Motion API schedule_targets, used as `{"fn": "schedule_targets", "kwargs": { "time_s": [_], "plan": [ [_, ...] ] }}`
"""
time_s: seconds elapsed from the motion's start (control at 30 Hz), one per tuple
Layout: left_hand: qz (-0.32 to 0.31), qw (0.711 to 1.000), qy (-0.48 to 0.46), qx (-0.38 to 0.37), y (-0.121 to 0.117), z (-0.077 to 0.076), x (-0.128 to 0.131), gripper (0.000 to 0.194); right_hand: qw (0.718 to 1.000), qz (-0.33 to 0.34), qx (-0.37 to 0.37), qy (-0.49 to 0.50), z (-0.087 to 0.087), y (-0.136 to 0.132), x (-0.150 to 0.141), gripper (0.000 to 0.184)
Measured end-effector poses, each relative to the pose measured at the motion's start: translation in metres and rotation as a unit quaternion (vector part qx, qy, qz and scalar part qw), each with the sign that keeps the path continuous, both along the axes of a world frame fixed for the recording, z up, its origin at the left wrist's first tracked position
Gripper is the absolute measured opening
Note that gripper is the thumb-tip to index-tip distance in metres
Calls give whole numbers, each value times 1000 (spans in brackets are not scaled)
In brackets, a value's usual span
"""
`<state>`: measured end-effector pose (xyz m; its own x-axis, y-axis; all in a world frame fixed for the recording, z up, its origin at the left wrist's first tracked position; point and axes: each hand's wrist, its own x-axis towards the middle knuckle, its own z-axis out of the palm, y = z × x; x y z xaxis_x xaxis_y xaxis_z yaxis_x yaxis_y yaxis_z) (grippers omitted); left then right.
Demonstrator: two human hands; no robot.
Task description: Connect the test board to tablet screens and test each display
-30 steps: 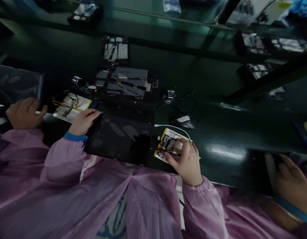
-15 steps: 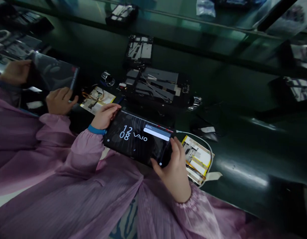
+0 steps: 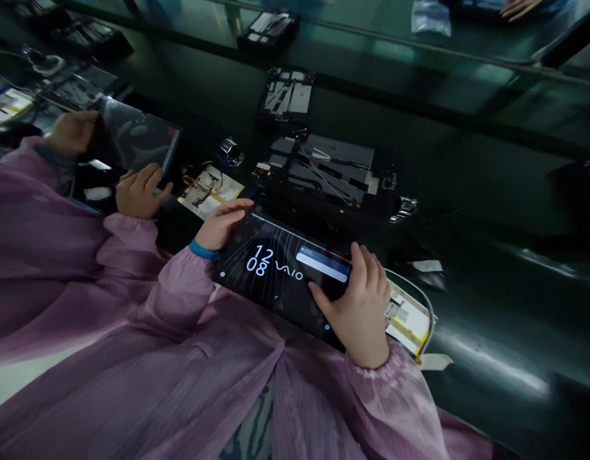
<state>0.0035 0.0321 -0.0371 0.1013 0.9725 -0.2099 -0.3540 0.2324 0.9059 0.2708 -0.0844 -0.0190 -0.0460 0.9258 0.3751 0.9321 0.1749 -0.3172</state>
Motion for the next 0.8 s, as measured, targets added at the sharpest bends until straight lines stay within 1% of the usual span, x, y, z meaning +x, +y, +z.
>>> {"fn": "schedule_targets", "kwargs": {
  "time_s": [0.07,0.13,0.2,0.3,0.37,0.47,0.57,0.63,0.73,0.8],
  "plan": [
    [-2,1000,-10,-5,0,0,0,32,999,21,-34,-7,1,0,-6,98],
    [-4,1000,-10,-11,0,-1,0,32,998,39,-54,-6,0,2,-11,98],
    [-5,1000,4,-22,0,-1,0,31,998,36,-53,9,-1,7,-12,89],
    [-6,999,32,-43,0,-2,-1,29,999,-2,-38,33,-3,14,-6,71],
    [-4,998,39,-52,0,-3,-2,28,998,-15,-39,42,-4,16,0,69],
    [-7,997,43,-56,0,-2,-3,29,997,0,-48,60,-3,12,6,83],
    [-32,997,25,-59,-1,-3,-4,33,995,27,-59,74,-3,4,8,98],
    [-57,997,7,-45,-2,-4,-4,36,994,42,-54,79,-4,0,9,100],
    [-88,996,-9,15,-4,-8,-4,43,994,46,-31,91,-6,-2,8,96],
    [-113,992,-16,53,-5,-9,-5,51,994,40,-26,103,-6,-3,8,94]
  ]
}}
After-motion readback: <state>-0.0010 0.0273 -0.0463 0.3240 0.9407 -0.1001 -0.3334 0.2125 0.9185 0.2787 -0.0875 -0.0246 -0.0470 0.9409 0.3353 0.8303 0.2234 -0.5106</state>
